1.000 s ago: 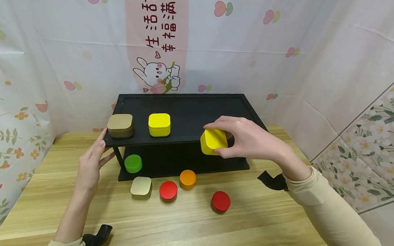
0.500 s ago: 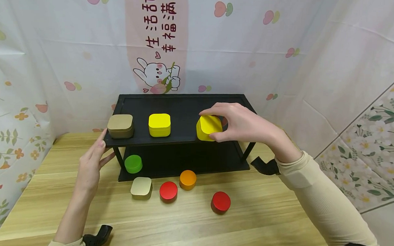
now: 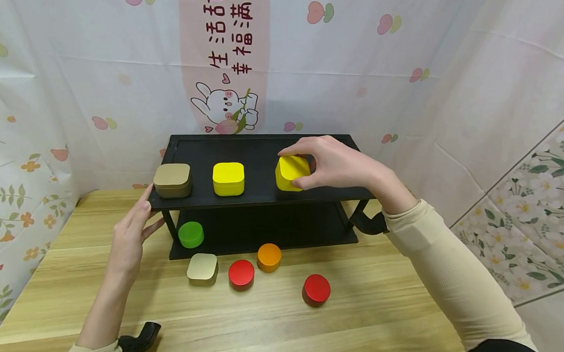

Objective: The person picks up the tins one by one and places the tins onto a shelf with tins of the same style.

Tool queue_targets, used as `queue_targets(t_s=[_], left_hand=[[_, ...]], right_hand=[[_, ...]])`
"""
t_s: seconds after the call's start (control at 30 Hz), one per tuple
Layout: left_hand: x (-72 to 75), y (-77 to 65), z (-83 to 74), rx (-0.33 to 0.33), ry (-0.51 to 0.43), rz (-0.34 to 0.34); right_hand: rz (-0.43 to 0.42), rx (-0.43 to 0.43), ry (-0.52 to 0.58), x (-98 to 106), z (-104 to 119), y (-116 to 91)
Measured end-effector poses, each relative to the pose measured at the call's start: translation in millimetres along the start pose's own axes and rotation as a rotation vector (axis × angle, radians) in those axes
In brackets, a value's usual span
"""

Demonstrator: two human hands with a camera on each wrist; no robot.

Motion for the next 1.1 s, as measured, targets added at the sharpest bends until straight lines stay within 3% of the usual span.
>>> queue_targets(t_s=[0.37,1.1], left_hand=[[0.5,0.0,0.7,0.0,-0.007,-0.004],[-0.5,0.3,-0.4,0.018,0.008,0.003]], right_hand=[[0.064,-0.049,-0.007,-4,-3,18],[0.135,-0.102,-0.014,-13,-12,32]])
Point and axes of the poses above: each hand's wrist, its own y-axis towards the middle knuckle, its own x-axis out of the back of the hand, z = x × y, the point moved 6 cm from there along y, towards the middle knuckle, and after that the axes turned 14 degrees about y, right-handed, at the moved point
